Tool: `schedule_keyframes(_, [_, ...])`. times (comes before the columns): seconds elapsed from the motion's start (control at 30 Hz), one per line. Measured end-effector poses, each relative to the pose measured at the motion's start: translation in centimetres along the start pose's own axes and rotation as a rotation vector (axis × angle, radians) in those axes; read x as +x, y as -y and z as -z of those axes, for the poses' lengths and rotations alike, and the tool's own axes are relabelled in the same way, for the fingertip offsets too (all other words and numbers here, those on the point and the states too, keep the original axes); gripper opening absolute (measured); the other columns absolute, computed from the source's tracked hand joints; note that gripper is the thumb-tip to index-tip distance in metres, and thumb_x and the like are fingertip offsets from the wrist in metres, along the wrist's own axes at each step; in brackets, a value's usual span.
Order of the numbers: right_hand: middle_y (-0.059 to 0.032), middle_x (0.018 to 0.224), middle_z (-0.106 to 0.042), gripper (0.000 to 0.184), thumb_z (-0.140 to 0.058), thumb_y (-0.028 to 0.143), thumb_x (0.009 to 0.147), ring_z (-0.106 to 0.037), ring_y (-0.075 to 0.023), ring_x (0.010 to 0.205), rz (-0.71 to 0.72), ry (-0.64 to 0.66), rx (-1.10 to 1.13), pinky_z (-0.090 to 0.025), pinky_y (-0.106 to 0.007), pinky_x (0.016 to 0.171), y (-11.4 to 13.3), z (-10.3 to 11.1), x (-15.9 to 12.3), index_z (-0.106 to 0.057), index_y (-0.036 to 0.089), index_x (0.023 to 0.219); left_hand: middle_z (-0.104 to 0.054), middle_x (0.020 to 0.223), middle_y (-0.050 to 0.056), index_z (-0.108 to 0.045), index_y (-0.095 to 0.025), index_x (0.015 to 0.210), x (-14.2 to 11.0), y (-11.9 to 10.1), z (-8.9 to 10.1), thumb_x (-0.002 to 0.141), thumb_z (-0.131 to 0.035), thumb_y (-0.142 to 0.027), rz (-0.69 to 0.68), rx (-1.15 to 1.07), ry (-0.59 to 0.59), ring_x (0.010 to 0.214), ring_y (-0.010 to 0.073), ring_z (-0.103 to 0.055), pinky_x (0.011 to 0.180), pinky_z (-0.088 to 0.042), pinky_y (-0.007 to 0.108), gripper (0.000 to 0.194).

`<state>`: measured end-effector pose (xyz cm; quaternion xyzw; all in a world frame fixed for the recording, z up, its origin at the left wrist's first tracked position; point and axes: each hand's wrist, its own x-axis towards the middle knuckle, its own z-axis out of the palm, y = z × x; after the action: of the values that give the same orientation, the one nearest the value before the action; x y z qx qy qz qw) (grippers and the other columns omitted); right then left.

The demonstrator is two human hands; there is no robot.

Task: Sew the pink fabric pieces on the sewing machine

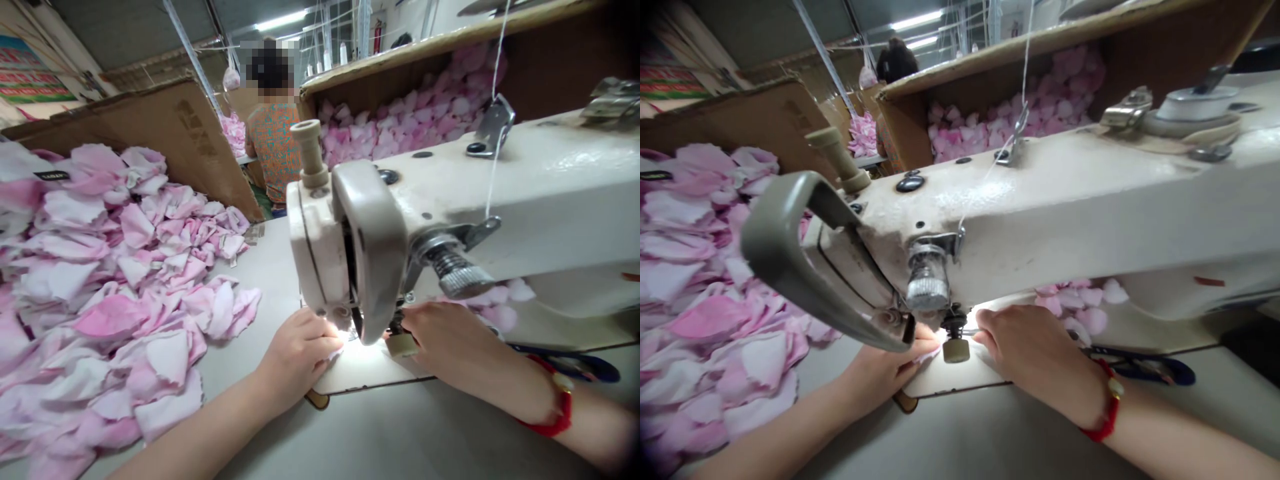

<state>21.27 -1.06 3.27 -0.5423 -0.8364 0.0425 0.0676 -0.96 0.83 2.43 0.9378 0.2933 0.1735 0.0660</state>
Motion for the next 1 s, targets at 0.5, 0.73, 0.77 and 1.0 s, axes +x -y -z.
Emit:
schedule_keyframes(0.5, [-0.0021,0.054,-0.056,0.025,-0.038,0.025,0.081,-0.053,-0.0157,0.051,-0.057,-0.028,-0.053,-0.027,-0.026,0.046,0.5,-0.4,0.0,-0.051,0.019,0.061,-0.059,0.084,0.005,-0.056,-0.015,0.087,0.1,-1.5,-0.6,0.082,-0.034,-0.008,0.019,0.187,-0.082,0.077,0.0160,-0.052,0.068,-0.044,0.028,0.024])
schedule_keyframes(0.73, [-0.0021,0.058,-0.058,0.026,-0.036,0.026,0.083,-0.054,-0.0158,0.054,-0.069,0.056,-0.037,-0.027,-0.026,0.047,0.7,-0.3,0.1,-0.054,0.020,0.065,-0.058,0.087,0.005,-0.054,-0.015,0.086,0.2,-1.7,-0.8,0.083,-0.032,-0.006,0.062,0.174,-0.056,0.077,0.0149,-0.053,0.071,-0.045,0.029,0.024])
schedule_keyframes(0.77, [-0.0029,0.058,-0.058,0.027,-0.036,0.026,0.083,-0.055,-0.0161,0.055,-0.078,0.070,-0.051,-0.027,-0.026,0.047,0.6,-0.3,0.2,-0.054,0.020,0.064,-0.057,0.086,0.005,-0.054,-0.015,0.086,0.2,-1.6,-1.0,0.083,-0.032,-0.006,0.082,0.183,-0.062,0.077,0.0152,-0.053,0.070,-0.045,0.029,0.024])
schedule_keyframes(1.0, [-0.0031,0.056,-0.056,0.021,-0.040,0.025,0.080,-0.054,-0.0164,0.055,-0.094,0.055,-0.073,-0.029,-0.026,0.048,0.3,0.1,0.3,-0.055,0.019,0.065,-0.055,0.086,0.005,-0.051,-0.015,0.093,-0.6,-0.7,-1.7,0.085,-0.033,-0.008,0.055,0.190,-0.025,0.084,0.0162,-0.051,0.073,-0.043,0.028,0.022])
